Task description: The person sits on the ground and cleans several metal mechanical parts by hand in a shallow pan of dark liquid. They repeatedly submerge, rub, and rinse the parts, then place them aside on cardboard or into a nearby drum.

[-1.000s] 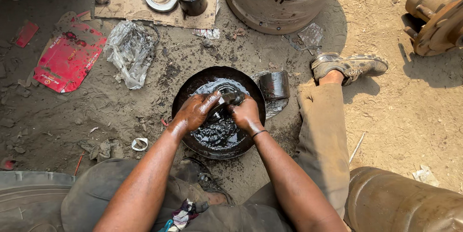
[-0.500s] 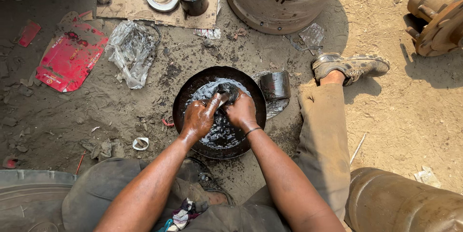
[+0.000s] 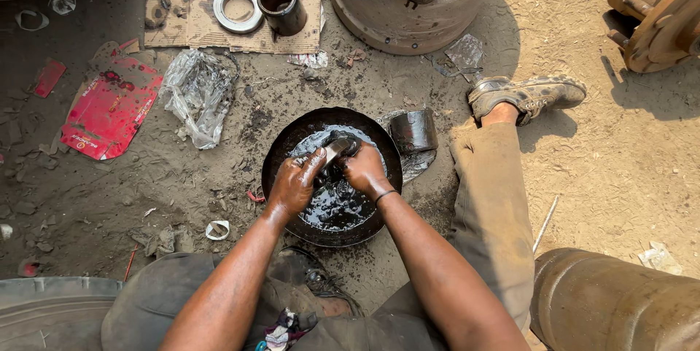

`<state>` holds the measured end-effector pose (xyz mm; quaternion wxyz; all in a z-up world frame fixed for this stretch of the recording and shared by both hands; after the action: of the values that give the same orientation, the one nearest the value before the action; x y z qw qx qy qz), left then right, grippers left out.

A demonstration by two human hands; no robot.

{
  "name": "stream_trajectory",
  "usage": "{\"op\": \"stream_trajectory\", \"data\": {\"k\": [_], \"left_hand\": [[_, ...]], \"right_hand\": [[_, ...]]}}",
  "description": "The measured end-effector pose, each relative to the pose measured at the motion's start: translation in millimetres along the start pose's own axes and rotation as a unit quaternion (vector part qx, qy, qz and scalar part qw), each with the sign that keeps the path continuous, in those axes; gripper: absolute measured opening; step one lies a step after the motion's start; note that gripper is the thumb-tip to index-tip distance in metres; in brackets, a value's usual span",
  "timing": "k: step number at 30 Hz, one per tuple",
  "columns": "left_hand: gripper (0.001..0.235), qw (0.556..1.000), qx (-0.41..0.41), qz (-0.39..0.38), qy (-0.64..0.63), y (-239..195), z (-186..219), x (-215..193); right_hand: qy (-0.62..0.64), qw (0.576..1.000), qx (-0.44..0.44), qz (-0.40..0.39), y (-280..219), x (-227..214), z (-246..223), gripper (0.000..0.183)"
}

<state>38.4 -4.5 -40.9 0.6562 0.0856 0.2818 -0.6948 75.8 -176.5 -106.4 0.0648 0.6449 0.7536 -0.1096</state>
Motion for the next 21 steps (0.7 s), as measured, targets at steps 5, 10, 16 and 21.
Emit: {"op": "stream_trajectory", "data": {"k": [5,10,16,21], "left_hand": [[0.062,0.997,0.031,-0.052,-0.057,14,8,-5],[0.066,0.997,-0.069,0.032,0.022,-4,2,13],[0.049,0.988,0.008,0.025,0.154,-7,11,16],[0.053,0.996,0.011,0.086,-0.004,-16,25,4]], "right_hand": [[-0.322,0.942,0.019,0.090,-11,-31,-69,0.044],[-0.417,0.905,-0.069,0.053,-18,-14,-92,0.048],[-0.189,0.966,0.175,-0.026,-3,12,28,0.030],[-0.091,0.982,0.158,-0.055,-6,21,82,0.025]]}}
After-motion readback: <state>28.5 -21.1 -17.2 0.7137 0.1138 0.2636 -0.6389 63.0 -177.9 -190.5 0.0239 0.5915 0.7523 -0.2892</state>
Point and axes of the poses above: each hand's wrist, its own y-axis towards the middle knuckle, its own x-axis out of the palm, z = x × y, the point moved 6 cm from there along y, towards the middle knuckle, and after that the axes turned 5 degrees about z, right-handed, at the moved point
